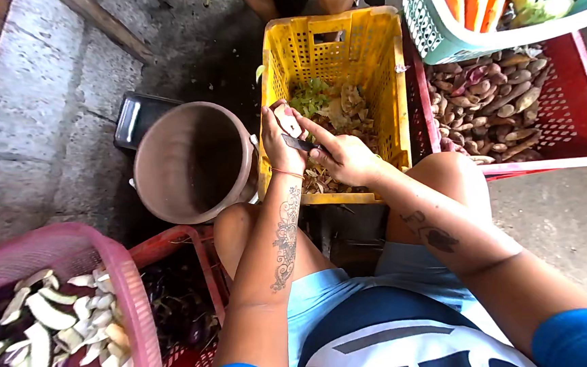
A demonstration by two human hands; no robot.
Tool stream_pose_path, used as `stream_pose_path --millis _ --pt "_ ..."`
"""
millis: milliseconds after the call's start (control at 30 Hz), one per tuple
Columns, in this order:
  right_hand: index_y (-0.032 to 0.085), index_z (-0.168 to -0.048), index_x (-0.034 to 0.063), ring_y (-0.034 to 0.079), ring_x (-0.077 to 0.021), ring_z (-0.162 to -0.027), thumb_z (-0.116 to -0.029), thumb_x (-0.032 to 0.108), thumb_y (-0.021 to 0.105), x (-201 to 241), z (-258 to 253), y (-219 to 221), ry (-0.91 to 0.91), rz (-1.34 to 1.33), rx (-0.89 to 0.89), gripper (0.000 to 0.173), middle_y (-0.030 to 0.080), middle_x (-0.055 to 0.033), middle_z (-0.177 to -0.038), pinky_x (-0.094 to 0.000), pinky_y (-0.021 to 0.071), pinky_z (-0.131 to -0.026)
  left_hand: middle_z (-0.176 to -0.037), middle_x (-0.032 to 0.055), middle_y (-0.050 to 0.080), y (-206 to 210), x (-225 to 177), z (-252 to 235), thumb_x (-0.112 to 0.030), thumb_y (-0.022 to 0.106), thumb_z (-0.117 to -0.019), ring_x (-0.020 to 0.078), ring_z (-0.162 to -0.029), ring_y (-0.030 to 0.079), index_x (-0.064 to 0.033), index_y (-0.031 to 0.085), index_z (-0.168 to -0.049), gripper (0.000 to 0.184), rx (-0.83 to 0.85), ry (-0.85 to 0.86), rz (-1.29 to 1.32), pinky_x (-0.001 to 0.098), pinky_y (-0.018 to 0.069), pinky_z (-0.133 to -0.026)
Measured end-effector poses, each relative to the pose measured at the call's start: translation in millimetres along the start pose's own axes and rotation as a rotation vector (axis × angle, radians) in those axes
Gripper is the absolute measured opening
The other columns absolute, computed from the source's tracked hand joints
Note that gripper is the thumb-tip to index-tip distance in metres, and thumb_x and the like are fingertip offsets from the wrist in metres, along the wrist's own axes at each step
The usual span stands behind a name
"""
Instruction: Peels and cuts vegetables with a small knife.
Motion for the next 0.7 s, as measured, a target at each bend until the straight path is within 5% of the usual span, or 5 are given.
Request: stream_pose_path --millis 367,567,700 --pt "0.034 -0.161 0.0185 0.064 -0.0295 -0.065 -0.1086 0.030 0.044 -2.3 -4.6 5.9 0.042 0.011 -0.062 0.054 0.065 -0.0085 -0.073 -0.0524 0.0518 -0.062 -0.080 -0.0001 0.058 1.3 2.4 4.8 -0.027 0.018 -0.1144 0.0063 -0.068 0.060 -0.0101 0.053 -0.104 0.040 -0.062 0.192 0.017 0.0195 0.0528 -0.063" --pt "0.041 -0.155 0.0179 0.067 -0.0285 -0.071 -0.1100 0.030 0.043 -3.7 -8.3 3.7 0.101 -0.120 -0.085 0.047 0.068 -0.0104 -0.083 -0.0526 0.0543 -0.068 -0.085 -0.0012 0.055 1.4 9.4 9.0 -0.024 0.015 -0.1143 0.0055 -0.074 0.059 -0.0096 0.051 -0.106 0.040 -0.107 0.316 -0.132 0.0211 0.0529 -0.072" --pt "0.049 -0.147 0.0111 0.068 -0.0292 -0.073 -0.1091 0.026 0.045 -7.1 -10.9 -0.4 0.061 -0.126 -0.145 0.041 0.069 -0.0115 -0.087 -0.0533 0.0545 -0.069 -0.082 -0.0007 0.058 2.8 11.2 8.2 -0.025 0.020 -0.1142 0.0071 -0.074 0.060 -0.0088 0.055 -0.102 0.041 -0.089 0.155 -0.168 0.0240 0.0528 -0.071"
Point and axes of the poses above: each hand's wrist, its own z-axis away from the middle knuckle, its own y-axis out of the palm, x = y × z, the point moved 4 cm from there along -z, towards the middle knuckle
